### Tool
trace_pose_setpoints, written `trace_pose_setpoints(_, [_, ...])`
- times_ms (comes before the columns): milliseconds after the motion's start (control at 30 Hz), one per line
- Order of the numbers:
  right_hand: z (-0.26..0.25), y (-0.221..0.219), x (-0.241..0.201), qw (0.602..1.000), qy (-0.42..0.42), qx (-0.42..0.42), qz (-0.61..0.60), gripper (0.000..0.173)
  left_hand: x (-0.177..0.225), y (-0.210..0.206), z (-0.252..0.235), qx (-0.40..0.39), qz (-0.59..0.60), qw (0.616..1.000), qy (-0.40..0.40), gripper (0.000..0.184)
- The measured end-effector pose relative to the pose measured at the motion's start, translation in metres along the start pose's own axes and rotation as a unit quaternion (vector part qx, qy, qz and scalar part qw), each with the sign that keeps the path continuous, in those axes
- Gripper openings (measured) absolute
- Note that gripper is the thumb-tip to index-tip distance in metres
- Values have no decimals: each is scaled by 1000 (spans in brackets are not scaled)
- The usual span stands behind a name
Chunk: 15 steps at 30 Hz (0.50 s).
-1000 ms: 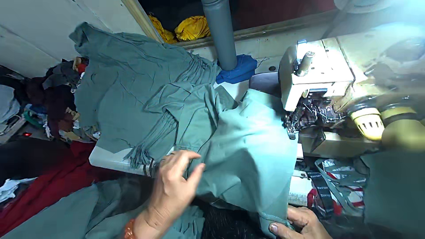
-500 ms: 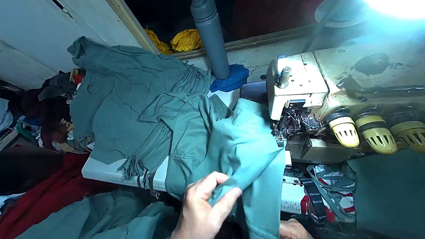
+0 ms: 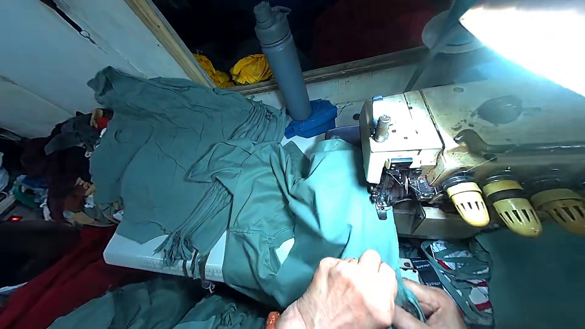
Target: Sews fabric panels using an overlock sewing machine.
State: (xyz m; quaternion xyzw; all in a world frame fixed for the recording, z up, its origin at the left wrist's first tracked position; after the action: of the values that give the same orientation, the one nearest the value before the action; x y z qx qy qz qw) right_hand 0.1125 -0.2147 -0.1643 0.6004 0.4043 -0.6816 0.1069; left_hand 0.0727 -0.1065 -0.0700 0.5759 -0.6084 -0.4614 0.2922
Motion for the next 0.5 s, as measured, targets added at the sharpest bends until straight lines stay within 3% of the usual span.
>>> trace_pose_setpoints(167, [-22,4,-6,997,35,73,-13,24,-5,-1,-28,17,-38,999,8,21])
trace_pose_setpoints(233, [-26,2,-5,996,47,72,-33,28,-5,-5,-37,6,-50,998,26,21])
trace_pose_setpoints(500, [-29,-5,-6,990,89,86,-62,19,-3,-11,-51,-16,-46,998,38,13])
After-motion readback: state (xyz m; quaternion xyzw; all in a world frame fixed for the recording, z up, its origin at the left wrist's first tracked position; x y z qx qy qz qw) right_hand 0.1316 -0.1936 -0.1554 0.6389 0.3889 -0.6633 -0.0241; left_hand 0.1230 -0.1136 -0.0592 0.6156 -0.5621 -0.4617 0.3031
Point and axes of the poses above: each hand's wrist, its own z-axis away from the middle knuckle, its own y-axis out of the back of the hand, x = y × z, the point moved 7 cm from there along -z, towards the middle knuckle, and after that the axes turned 15 degrees about -z, right-handed, at the moved point
